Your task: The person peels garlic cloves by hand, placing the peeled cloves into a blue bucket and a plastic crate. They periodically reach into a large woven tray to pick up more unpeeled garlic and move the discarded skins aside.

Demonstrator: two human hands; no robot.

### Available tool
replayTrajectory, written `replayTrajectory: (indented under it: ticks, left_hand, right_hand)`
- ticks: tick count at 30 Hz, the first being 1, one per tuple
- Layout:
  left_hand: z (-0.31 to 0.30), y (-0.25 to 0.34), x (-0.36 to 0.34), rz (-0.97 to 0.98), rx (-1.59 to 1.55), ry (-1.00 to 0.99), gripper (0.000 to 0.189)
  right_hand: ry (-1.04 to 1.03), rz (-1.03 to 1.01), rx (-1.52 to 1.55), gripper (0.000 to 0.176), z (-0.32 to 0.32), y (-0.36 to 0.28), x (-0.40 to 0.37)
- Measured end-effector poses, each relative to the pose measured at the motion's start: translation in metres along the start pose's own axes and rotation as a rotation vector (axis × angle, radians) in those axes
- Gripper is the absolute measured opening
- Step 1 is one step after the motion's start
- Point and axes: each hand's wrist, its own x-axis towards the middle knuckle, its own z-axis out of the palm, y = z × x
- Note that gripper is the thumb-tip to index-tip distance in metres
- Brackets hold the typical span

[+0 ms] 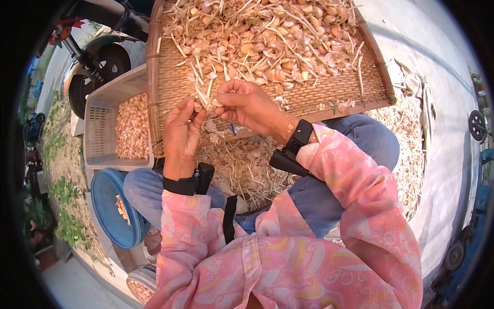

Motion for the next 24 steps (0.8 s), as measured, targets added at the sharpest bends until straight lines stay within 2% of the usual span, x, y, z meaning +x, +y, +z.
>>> replayTrajectory:
  ticks: [5,11,14,16,18,21,22,24]
  left_hand:
    - [-0.001,0.002,0.002,-0.086,0.032,-0.068,0.011]
    - [-0.004,-0.002,0.015,-0.113,-0.133,-0.1,0.012]
    - [-0.015,0.023,0.01,0.008,-0.125,-0.048,0.01]
    - [-0.04,0.063,0.015,0.317,0.052,0.11,0.013]
    - [-0.062,0.105,0.017,0.439,0.581,0.448,0.026]
    - [-0.062,0.107,0.009,0.389,0.722,0.195,0.031]
    - [-0.04,0.093,0.001,0.25,0.694,0.062,0.032]
    - [-0.009,0.051,-0.01,0.197,0.752,-0.209,0.032]
  right_hand:
    - [0.101,0.08,-0.122,0.021,0.007,-0.003,0.001]
    - [0.292,-0.083,-0.141,0.021,-0.017,0.003,0.02]
    - [0.268,-0.101,-0.112,0.02,-0.011,0.001,0.022]
    - [0.245,-0.111,-0.112,0.02,-0.009,0.003,0.02]
    - [0.18,-0.119,-0.113,0.02,-0.004,0.002,0.017]
    - [0.09,-0.089,-0.107,0.022,0.007,-0.002,0.016]
    - [0.067,-0.066,-0.103,0.022,0.011,0.0,0.015]
    - [0.008,-0.053,-0.087,0.022,0.013,0.003,0.015]
